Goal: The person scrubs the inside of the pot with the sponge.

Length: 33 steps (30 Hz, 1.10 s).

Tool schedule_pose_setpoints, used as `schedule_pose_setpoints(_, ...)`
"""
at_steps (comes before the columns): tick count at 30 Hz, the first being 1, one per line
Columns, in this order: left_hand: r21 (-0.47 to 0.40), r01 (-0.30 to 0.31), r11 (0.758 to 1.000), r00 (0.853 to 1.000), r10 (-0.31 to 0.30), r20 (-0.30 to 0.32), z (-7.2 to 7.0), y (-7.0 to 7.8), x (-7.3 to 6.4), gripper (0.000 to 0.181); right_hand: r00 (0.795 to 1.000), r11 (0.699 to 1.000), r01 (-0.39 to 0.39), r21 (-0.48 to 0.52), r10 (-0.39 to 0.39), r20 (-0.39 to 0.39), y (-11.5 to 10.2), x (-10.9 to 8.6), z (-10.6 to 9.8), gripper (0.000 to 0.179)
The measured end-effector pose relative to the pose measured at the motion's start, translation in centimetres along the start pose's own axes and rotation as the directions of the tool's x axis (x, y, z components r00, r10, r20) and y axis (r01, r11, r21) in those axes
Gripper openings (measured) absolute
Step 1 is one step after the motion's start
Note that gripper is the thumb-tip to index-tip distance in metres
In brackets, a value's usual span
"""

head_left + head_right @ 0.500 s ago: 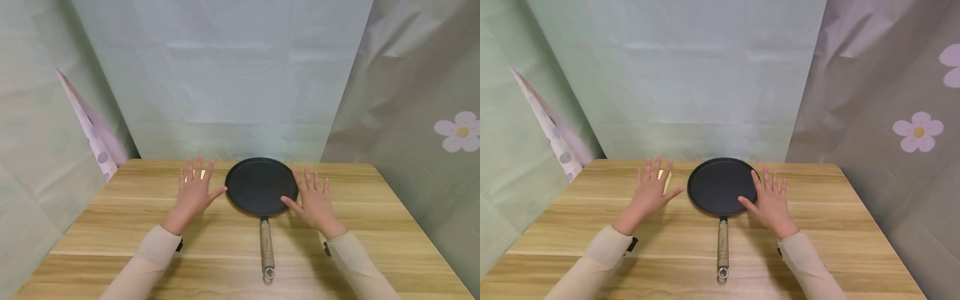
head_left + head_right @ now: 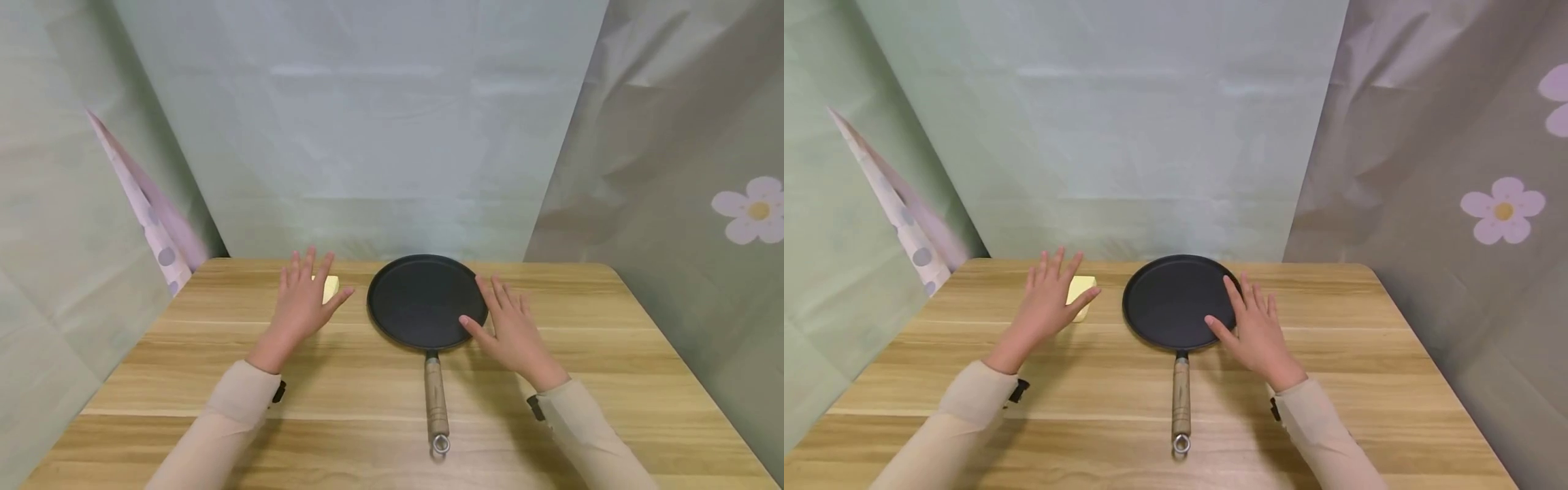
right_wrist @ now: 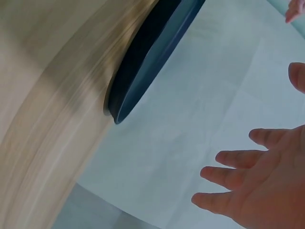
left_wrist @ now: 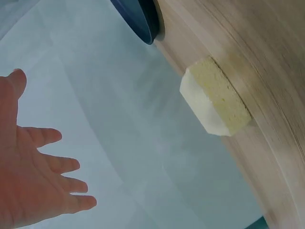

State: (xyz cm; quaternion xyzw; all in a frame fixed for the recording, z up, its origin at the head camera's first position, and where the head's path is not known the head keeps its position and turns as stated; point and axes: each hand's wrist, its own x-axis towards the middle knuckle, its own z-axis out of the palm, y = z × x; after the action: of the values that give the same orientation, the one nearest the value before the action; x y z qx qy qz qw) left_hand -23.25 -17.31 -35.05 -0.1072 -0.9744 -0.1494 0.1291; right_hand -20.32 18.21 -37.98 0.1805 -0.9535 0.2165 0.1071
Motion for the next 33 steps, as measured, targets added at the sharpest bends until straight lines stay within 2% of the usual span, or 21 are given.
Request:
schedule_pose_setpoints(8,-0.074,-0.003,0.997,0.999,0.000,-0.038,-0.5,-1.2,0.6,0.075,1.000,0.984,0.006,0.175,-0.006,-0.003,-0.4,-0.5,-0.1,0.076)
schedule_pose_setpoints(13,-0.112,0.010,0.994,0.999,-0.014,-0.036,-0.5,-2.2,0.9,0.072,0.999,0.950,-0.025,0.312,0.012,0.043,-1.0,-0.8,-0.2,0.076)
schedule_pose_setpoints(19,-0.149,0.022,0.989,1.000,-0.024,-0.011,-0.3,-3.1,1.2,0.070,0.997,0.909,-0.054,0.413,0.027,0.070,-1.5,-1.3,0.0,0.075)
schedule_pose_setpoints(25,-0.144,0.041,0.989,0.999,-0.036,0.036,0.6,-4.0,1.7,0.066,0.992,0.832,-0.089,0.547,0.027,0.121,-1.7,-2.2,0.5,0.074)
schedule_pose_setpoints(33,-0.076,0.039,0.996,0.997,-0.034,0.070,2.3,-4.9,2.4,0.062,0.974,0.723,-0.198,0.661,0.068,0.218,-2.2,-3.2,1.2,0.071)
